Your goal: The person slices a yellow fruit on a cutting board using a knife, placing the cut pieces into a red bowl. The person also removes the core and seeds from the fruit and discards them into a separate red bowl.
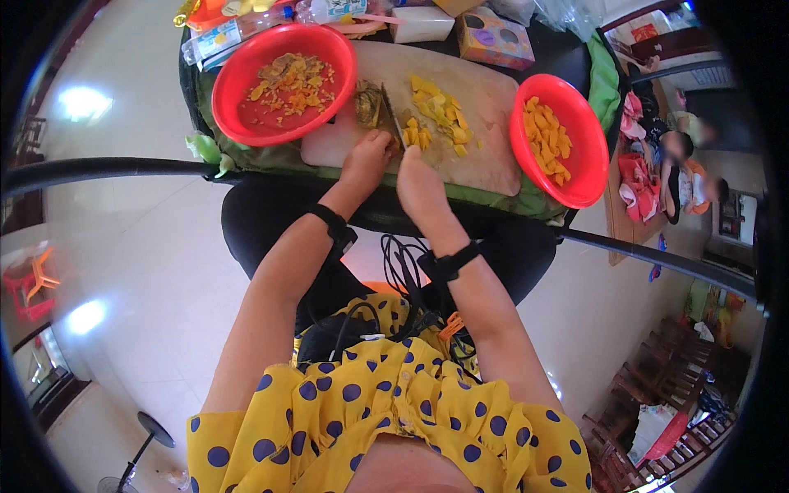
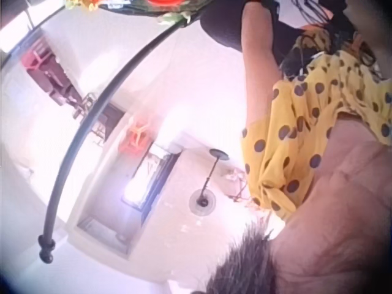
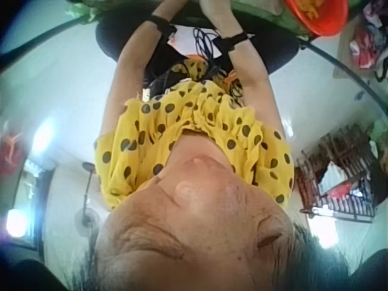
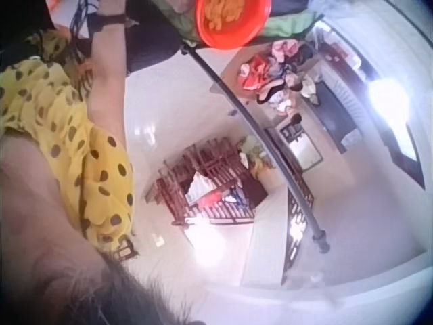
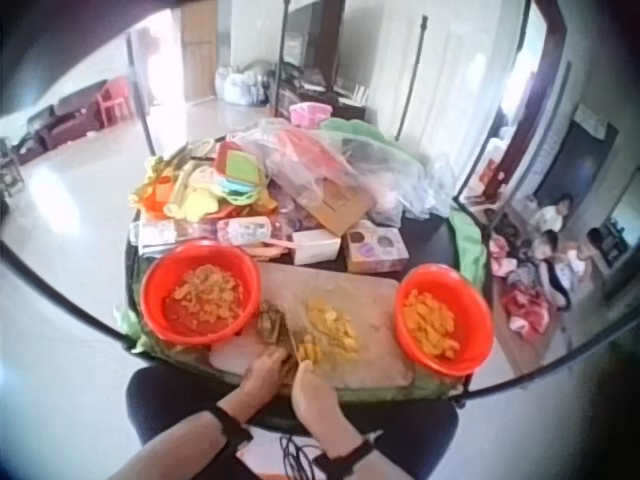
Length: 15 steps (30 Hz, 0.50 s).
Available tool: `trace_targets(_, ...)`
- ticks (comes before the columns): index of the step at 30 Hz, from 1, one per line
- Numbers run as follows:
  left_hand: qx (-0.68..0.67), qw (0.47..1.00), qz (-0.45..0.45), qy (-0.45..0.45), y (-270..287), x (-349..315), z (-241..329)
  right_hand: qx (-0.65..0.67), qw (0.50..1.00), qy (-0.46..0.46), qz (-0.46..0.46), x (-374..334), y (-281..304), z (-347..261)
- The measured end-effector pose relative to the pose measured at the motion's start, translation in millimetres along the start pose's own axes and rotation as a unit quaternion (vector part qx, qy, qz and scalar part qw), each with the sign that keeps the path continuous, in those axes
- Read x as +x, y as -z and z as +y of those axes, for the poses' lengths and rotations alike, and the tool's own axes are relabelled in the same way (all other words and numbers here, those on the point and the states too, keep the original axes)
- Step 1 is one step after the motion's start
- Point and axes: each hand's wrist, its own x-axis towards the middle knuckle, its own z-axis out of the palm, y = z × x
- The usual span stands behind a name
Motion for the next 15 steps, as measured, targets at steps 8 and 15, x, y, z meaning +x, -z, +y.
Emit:
trace_targets(8,-0.13,0.989,0.061,0.036,-3,-5,-10,0.013,0.999,0.025,0.022,-41,44,9)
trace_targets(15,-0.085,0.994,0.039,0.051,0,-2,-10,0.006,0.999,0.041,0.016,-42,26,17)
